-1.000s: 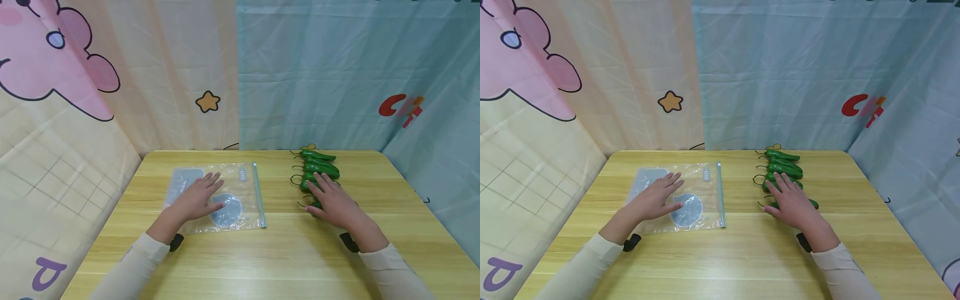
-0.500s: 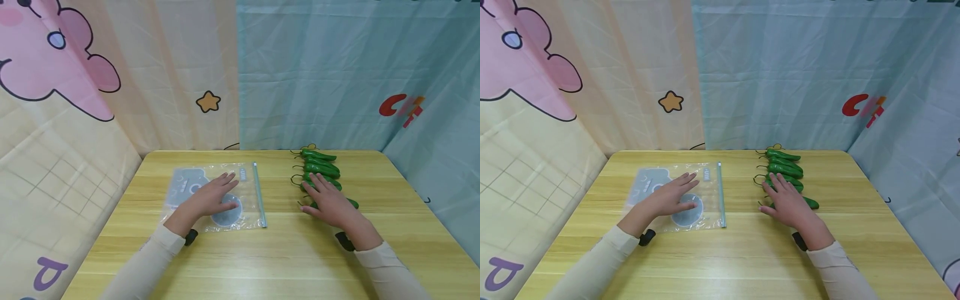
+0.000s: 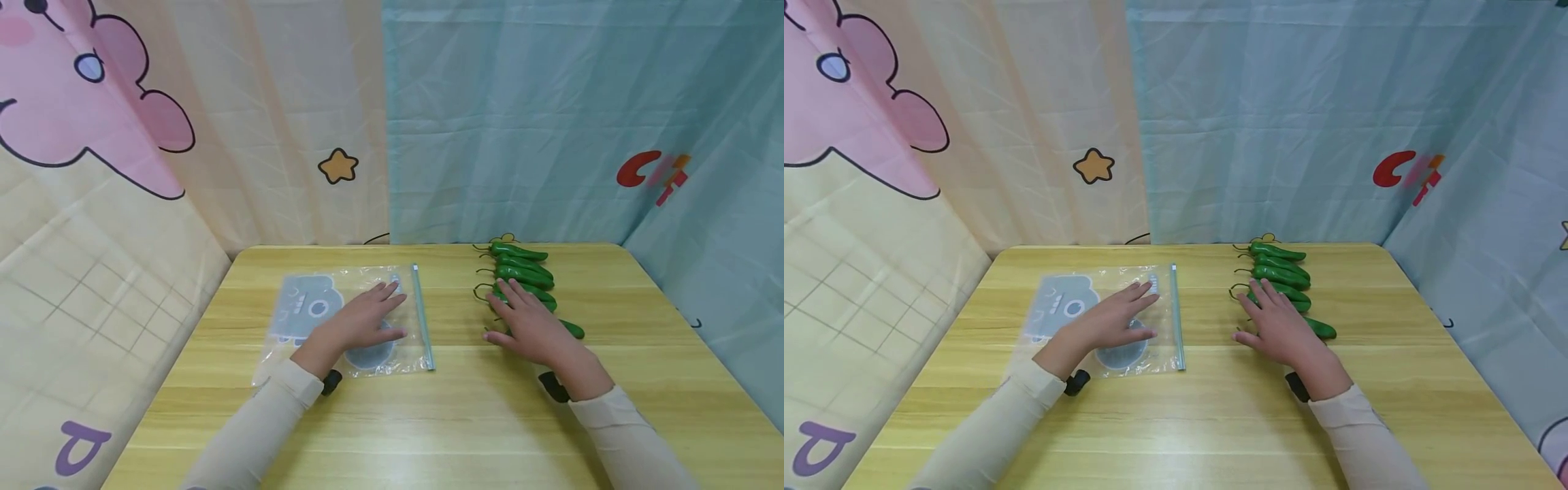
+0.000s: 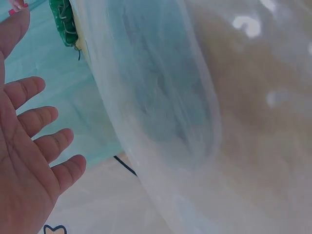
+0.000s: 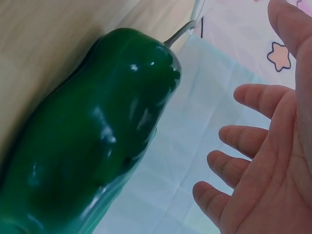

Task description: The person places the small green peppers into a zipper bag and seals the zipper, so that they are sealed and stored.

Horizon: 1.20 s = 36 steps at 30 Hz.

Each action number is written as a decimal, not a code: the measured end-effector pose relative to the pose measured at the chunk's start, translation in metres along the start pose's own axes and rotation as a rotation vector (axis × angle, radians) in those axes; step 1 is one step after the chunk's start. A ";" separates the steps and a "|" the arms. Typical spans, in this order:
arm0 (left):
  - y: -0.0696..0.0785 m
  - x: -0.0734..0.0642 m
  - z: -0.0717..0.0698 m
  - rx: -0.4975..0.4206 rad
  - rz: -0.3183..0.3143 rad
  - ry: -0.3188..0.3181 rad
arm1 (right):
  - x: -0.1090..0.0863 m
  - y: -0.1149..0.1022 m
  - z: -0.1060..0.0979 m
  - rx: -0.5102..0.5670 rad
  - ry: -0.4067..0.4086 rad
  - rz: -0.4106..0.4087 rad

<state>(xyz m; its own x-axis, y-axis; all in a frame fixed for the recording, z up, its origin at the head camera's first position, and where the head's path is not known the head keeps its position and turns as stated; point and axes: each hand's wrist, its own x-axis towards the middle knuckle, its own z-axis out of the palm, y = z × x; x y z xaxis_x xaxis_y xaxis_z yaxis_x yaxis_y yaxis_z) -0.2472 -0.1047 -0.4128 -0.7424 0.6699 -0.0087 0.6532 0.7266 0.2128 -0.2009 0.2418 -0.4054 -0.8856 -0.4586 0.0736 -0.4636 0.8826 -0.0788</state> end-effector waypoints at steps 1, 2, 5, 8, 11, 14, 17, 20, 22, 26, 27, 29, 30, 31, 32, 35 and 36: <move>0.001 0.003 0.001 0.004 0.000 -0.002 | 0.001 0.000 0.000 0.005 0.001 -0.004; 0.002 0.005 0.002 0.003 0.000 -0.004 | 0.001 -0.001 0.000 0.009 -0.001 -0.005; 0.007 0.012 0.004 0.008 0.000 -0.019 | 0.004 -0.001 0.000 0.016 -0.003 -0.005; 0.012 0.019 0.005 0.017 -0.005 -0.045 | 0.006 -0.001 0.000 0.020 -0.005 -0.005; 0.018 0.027 0.006 0.029 0.002 -0.059 | 0.007 -0.002 0.002 0.021 -0.005 -0.006; 0.024 0.035 0.007 0.059 0.013 -0.068 | 0.008 -0.002 0.003 0.024 -0.009 -0.005; 0.030 0.042 0.009 0.104 0.008 -0.090 | 0.009 -0.003 0.004 0.028 -0.013 -0.001; 0.035 0.047 0.011 0.142 -0.010 -0.110 | 0.009 -0.004 0.004 0.029 -0.015 -0.001; 0.039 0.049 0.013 0.162 -0.024 -0.121 | 0.010 -0.004 0.005 0.026 -0.015 -0.003; 0.043 0.052 0.017 0.196 -0.050 -0.138 | 0.012 -0.005 0.007 0.010 -0.018 -0.012; 0.044 0.053 0.018 0.198 -0.058 -0.143 | 0.012 -0.006 0.008 0.006 -0.016 -0.015; 0.045 0.054 0.021 0.197 -0.074 -0.154 | 0.013 -0.006 0.009 0.003 -0.014 -0.021; 0.046 0.055 0.022 0.187 -0.084 -0.158 | 0.014 -0.007 0.010 0.004 -0.011 -0.025; 0.047 0.055 0.023 0.177 -0.093 -0.165 | 0.014 -0.007 0.010 0.004 -0.008 -0.031; 0.048 0.055 0.024 0.167 -0.102 -0.172 | 0.015 -0.008 0.011 0.004 -0.006 -0.037; 0.050 0.055 0.024 0.140 -0.125 -0.193 | 0.016 -0.010 0.013 0.014 -0.005 -0.049; 0.051 0.055 0.023 0.134 -0.131 -0.198 | 0.016 -0.010 0.013 0.017 -0.003 -0.054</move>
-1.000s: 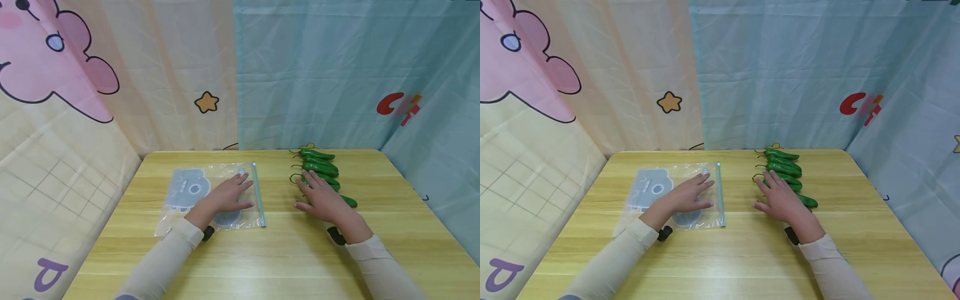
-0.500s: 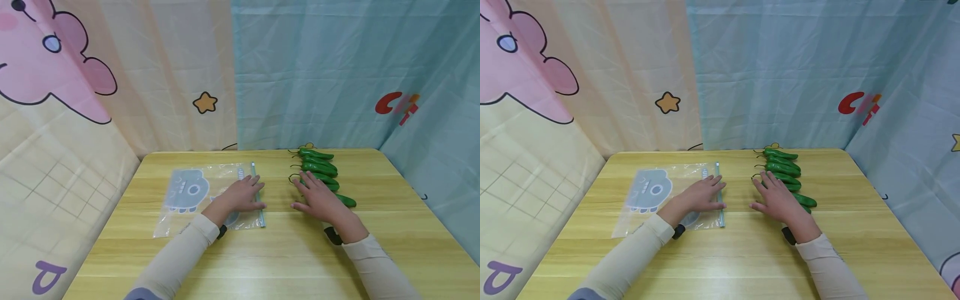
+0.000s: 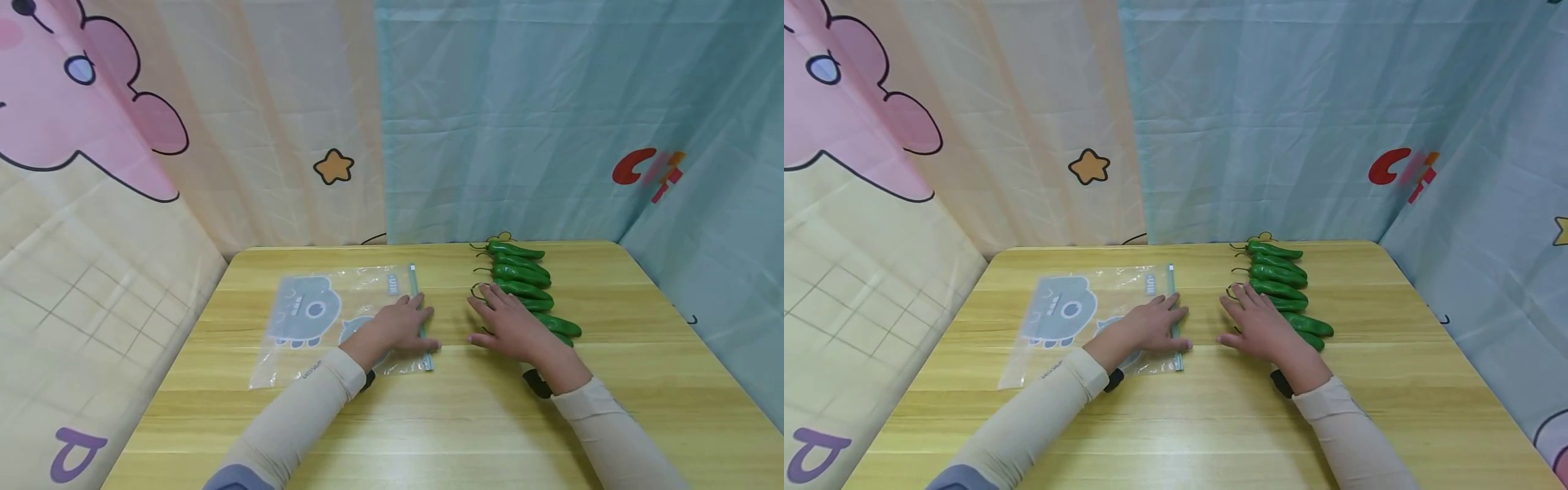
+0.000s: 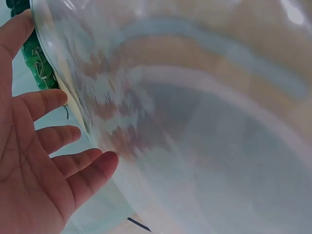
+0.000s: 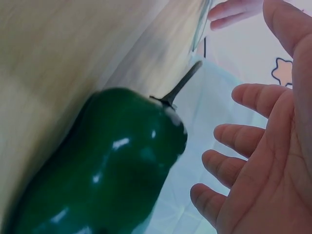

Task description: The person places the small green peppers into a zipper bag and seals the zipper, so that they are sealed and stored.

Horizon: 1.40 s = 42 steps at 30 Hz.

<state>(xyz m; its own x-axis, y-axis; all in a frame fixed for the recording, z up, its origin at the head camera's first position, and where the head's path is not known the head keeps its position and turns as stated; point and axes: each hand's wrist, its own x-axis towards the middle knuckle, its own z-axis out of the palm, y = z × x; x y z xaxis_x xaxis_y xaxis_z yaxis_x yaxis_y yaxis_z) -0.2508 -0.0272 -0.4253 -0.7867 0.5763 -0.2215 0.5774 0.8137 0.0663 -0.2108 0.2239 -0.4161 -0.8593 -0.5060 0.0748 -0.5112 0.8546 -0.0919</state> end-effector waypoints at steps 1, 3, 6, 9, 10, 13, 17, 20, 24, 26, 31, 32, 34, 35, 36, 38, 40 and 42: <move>0.001 0.000 0.000 0.001 -0.002 -0.005 | 0.000 -0.001 0.001 0.000 0.001 -0.004; 0.001 0.000 -0.001 0.006 -0.005 -0.009 | 0.001 -0.002 0.001 0.006 0.001 -0.008; 0.001 -0.001 -0.001 0.007 -0.007 -0.011 | 0.003 -0.003 0.003 0.011 0.000 -0.012; -0.001 -0.001 -0.001 -0.007 -0.008 -0.013 | 0.005 -0.004 0.005 0.009 -0.012 -0.017; -0.002 -0.002 -0.002 -0.015 -0.007 -0.012 | 0.006 -0.005 0.006 0.007 -0.015 -0.017; -0.004 -0.003 -0.003 -0.034 0.004 -0.007 | 0.007 -0.006 0.008 0.002 -0.031 -0.022; -0.008 -0.004 -0.002 -0.065 0.024 0.010 | 0.011 -0.009 0.011 0.013 -0.054 -0.045; -0.011 -0.004 0.000 -0.086 0.033 0.019 | 0.013 -0.013 0.013 0.037 -0.076 -0.058; -0.015 -0.003 0.002 -0.103 0.046 0.030 | 0.016 -0.017 0.013 0.080 -0.095 -0.064; -0.017 -0.002 0.003 -0.110 0.054 0.041 | 0.017 -0.019 0.014 0.093 -0.103 -0.066; -0.021 -0.001 0.004 -0.106 0.072 0.042 | 0.021 -0.022 0.017 0.111 -0.120 -0.076; -0.021 -0.001 0.004 -0.103 0.078 0.045 | 0.021 -0.023 0.017 0.115 -0.124 -0.077; -0.022 -0.002 0.005 -0.094 0.088 0.051 | 0.024 -0.024 0.018 0.119 -0.135 -0.076; -0.022 -0.002 0.005 -0.094 0.091 0.056 | 0.025 -0.025 0.018 0.125 -0.141 -0.076; -0.023 -0.002 0.005 -0.097 0.091 0.062 | 0.027 -0.026 0.018 0.130 -0.147 -0.076; -0.023 -0.003 0.005 -0.105 0.093 0.072 | 0.030 -0.027 0.017 0.157 -0.157 -0.075; -0.024 -0.004 0.005 -0.111 0.090 0.076 | 0.033 -0.028 0.016 0.183 -0.169 -0.069; -0.025 -0.004 0.005 -0.112 0.085 0.078 | 0.037 -0.028 0.014 0.205 -0.175 -0.071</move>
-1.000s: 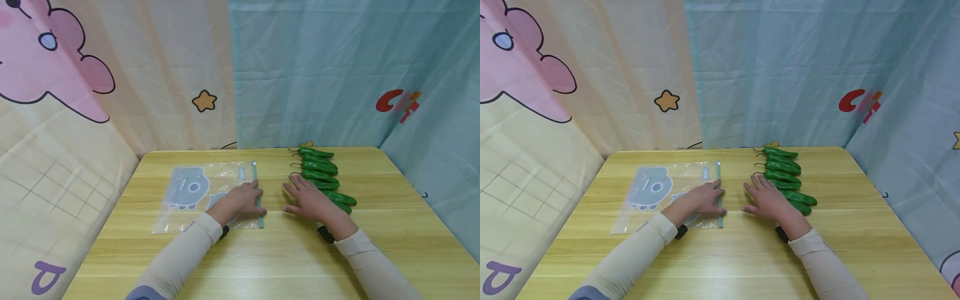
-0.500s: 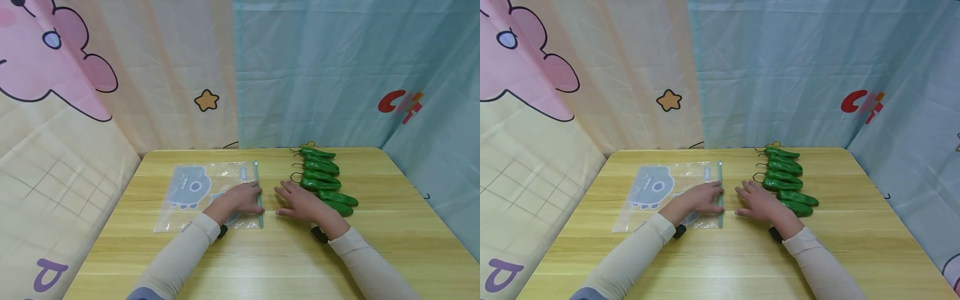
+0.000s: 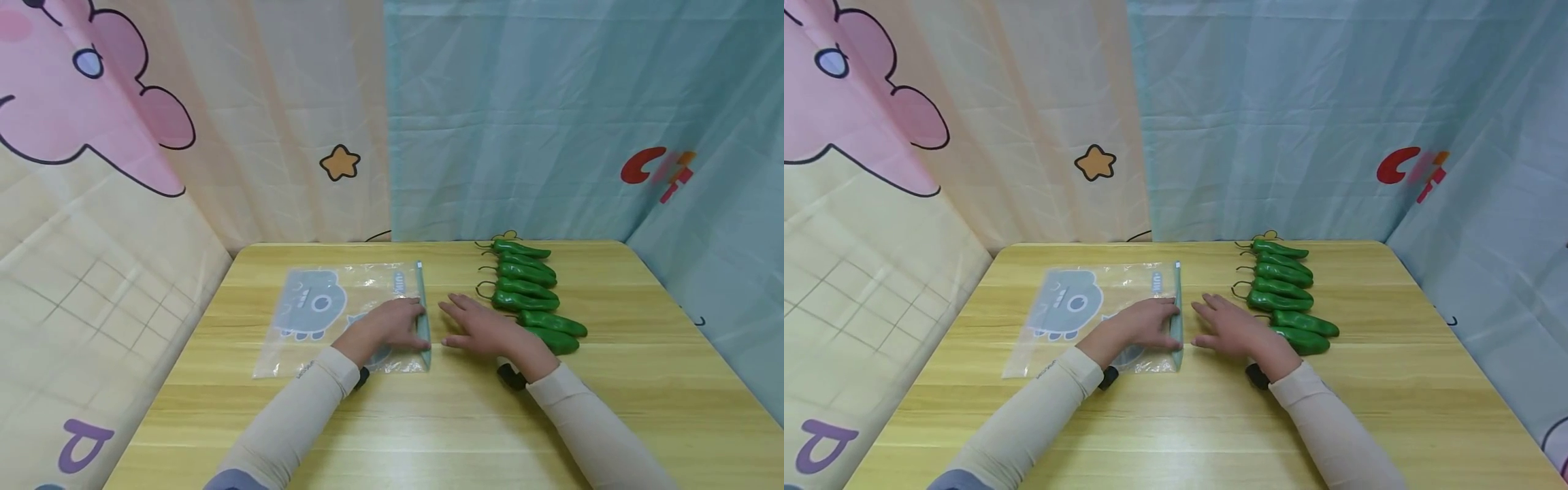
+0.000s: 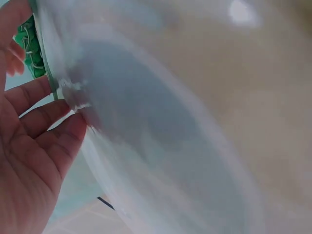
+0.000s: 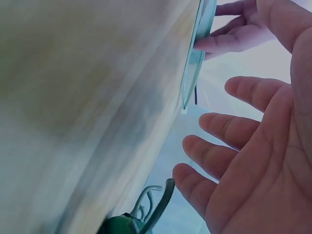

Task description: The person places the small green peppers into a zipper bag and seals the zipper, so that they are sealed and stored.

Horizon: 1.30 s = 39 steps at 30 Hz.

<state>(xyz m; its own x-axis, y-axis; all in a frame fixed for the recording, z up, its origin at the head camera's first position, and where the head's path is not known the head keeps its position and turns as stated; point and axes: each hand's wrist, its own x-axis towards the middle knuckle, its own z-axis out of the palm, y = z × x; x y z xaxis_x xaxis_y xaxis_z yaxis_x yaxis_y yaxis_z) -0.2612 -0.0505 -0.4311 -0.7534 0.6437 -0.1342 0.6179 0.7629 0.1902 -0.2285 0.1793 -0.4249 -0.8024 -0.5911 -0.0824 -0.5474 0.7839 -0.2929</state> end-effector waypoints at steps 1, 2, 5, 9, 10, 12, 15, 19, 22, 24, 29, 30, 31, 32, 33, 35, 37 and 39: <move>0.000 -0.001 0.000 -0.004 -0.004 0.001 | 0.002 0.000 -0.001 0.010 -0.003 0.001; -0.001 -0.001 0.000 -0.005 -0.006 0.002 | 0.003 -0.001 -0.001 0.016 -0.006 0.002; -0.003 -0.002 0.000 -0.010 0.000 0.004 | 0.008 -0.001 -0.001 0.031 -0.014 -0.003; -0.004 -0.002 0.002 -0.024 0.010 0.004 | 0.016 -0.001 0.002 0.035 -0.030 0.001; -0.004 -0.001 0.002 -0.030 0.008 0.001 | 0.018 0.000 0.002 0.037 -0.032 0.002; -0.004 0.000 0.003 -0.034 0.006 0.001 | 0.022 0.000 0.003 0.048 -0.036 0.006; -0.004 0.000 0.004 -0.041 0.003 -0.001 | 0.027 0.001 0.004 0.061 -0.044 0.017; -0.005 0.001 0.005 -0.045 -0.004 -0.008 | 0.035 0.002 0.004 0.068 -0.059 0.020; -0.005 0.001 0.005 -0.044 -0.001 -0.005 | 0.040 0.003 0.004 0.069 -0.072 0.024; -0.006 0.000 0.005 -0.040 0.005 -0.002 | 0.043 0.003 0.004 0.070 -0.084 0.031; -0.004 -0.002 0.003 -0.034 0.006 -0.001 | 0.047 0.002 0.003 0.071 -0.090 0.016; -0.003 -0.002 0.002 -0.035 0.003 -0.003 | 0.047 0.001 0.002 0.077 -0.091 0.014; -0.003 -0.002 0.002 -0.037 0.001 -0.003 | 0.048 0.000 0.002 0.080 -0.094 0.014; -0.003 -0.002 0.003 -0.038 0.002 -0.003 | 0.048 0.000 0.003 0.083 -0.100 0.018; -0.003 -0.002 0.003 -0.040 0.002 -0.002 | 0.049 -0.001 0.004 0.083 -0.106 0.024; -0.003 -0.002 0.003 -0.046 0.001 -0.004 | 0.051 -0.001 0.005 0.088 -0.122 0.042; -0.004 -0.002 0.003 -0.050 -0.001 -0.011 | 0.054 -0.001 0.008 0.086 -0.135 0.058; -0.004 -0.003 0.002 -0.055 -0.006 -0.016 | 0.056 -0.001 0.008 0.092 -0.146 0.070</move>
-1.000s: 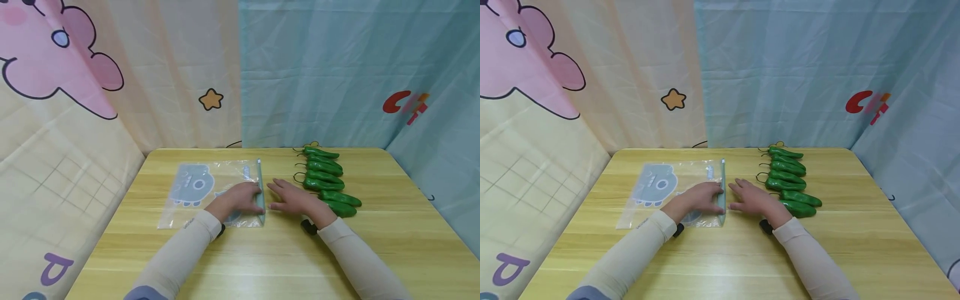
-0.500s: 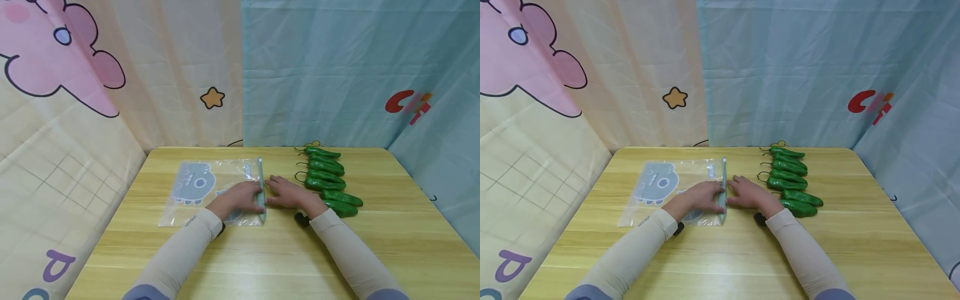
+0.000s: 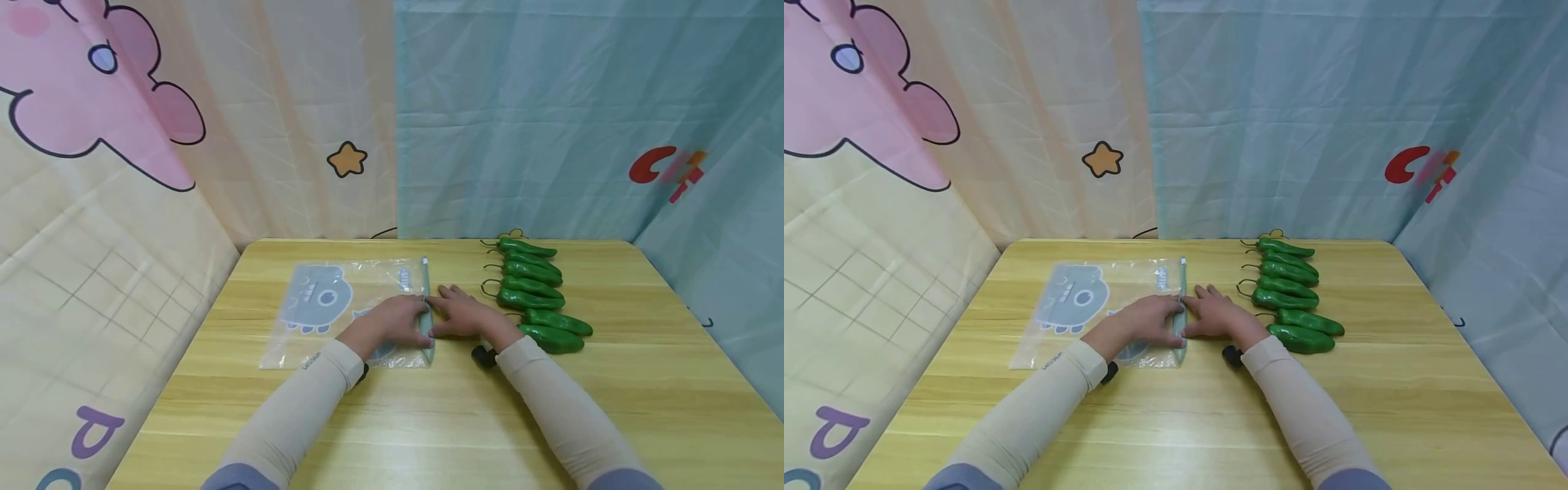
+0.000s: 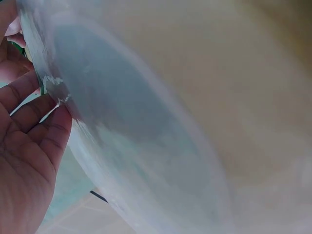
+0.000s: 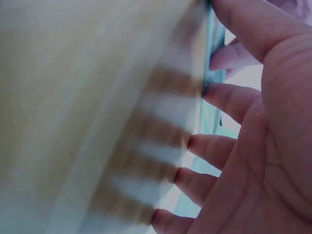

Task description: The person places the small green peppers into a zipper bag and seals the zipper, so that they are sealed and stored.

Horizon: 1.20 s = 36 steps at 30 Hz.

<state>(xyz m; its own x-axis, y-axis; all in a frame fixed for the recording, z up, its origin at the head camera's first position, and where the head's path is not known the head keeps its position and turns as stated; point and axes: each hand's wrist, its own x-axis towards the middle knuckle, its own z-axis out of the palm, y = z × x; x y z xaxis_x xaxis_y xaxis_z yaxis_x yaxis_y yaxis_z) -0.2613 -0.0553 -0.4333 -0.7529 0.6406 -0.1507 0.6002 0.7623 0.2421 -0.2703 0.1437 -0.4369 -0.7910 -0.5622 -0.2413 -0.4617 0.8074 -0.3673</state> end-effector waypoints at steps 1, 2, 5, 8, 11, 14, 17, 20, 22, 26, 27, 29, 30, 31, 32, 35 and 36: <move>0.000 0.000 0.000 0.000 0.000 -0.002 | 0.000 0.000 0.000 0.004 -0.004 0.005; 0.000 0.000 -0.001 -0.001 0.002 -0.002 | 0.000 0.000 -0.001 0.005 -0.006 0.007; -0.001 0.000 -0.001 -0.012 0.006 0.005 | 0.000 0.000 -0.001 0.012 -0.017 0.019; -0.002 0.000 0.000 -0.018 0.021 0.010 | 0.001 0.000 -0.001 0.009 -0.015 0.025; -0.004 0.001 0.001 -0.020 0.036 0.009 | 0.001 -0.001 -0.002 0.020 -0.009 0.033; -0.004 -0.001 0.001 -0.016 0.030 -0.001 | 0.002 -0.004 -0.003 0.040 -0.012 0.033; -0.002 -0.003 0.001 -0.029 0.014 -0.001 | 0.002 -0.006 -0.004 0.048 -0.010 0.031; 0.001 -0.003 0.001 -0.022 0.019 0.007 | 0.001 -0.007 -0.005 0.039 0.004 0.050; 0.003 -0.004 0.001 -0.006 0.025 0.017 | 0.001 -0.006 -0.004 0.030 0.008 0.055; 0.006 -0.009 0.002 0.014 0.017 0.029 | 0.002 -0.006 -0.002 0.025 0.011 0.049; 0.007 -0.010 0.001 0.009 0.015 0.033 | 0.002 -0.005 -0.002 0.026 0.010 0.053; 0.009 -0.011 0.001 -0.007 0.005 0.039 | 0.002 -0.005 -0.002 0.023 0.013 0.054; 0.009 -0.011 0.002 -0.015 -0.002 0.040 | 0.002 -0.004 -0.003 0.022 0.014 0.055; 0.010 -0.012 0.002 -0.027 -0.009 0.041 | 0.002 -0.004 -0.003 0.018 0.015 0.057; 0.011 -0.012 0.002 -0.040 -0.015 0.041 | 0.002 -0.004 -0.003 0.018 0.014 0.058; 0.013 -0.014 0.003 -0.077 -0.035 0.047 | 0.002 -0.004 -0.003 0.014 0.013 0.055; 0.013 -0.015 0.004 -0.086 -0.040 0.046 | 0.002 -0.003 -0.003 0.012 0.014 0.051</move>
<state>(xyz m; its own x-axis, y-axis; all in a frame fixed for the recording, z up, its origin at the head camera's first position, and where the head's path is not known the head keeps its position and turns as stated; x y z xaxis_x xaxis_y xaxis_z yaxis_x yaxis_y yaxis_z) -0.2406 -0.0544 -0.4316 -0.7886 0.6036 -0.1177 0.5456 0.7750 0.3187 -0.2714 0.1403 -0.4335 -0.8192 -0.5176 -0.2471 -0.4160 0.8327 -0.3654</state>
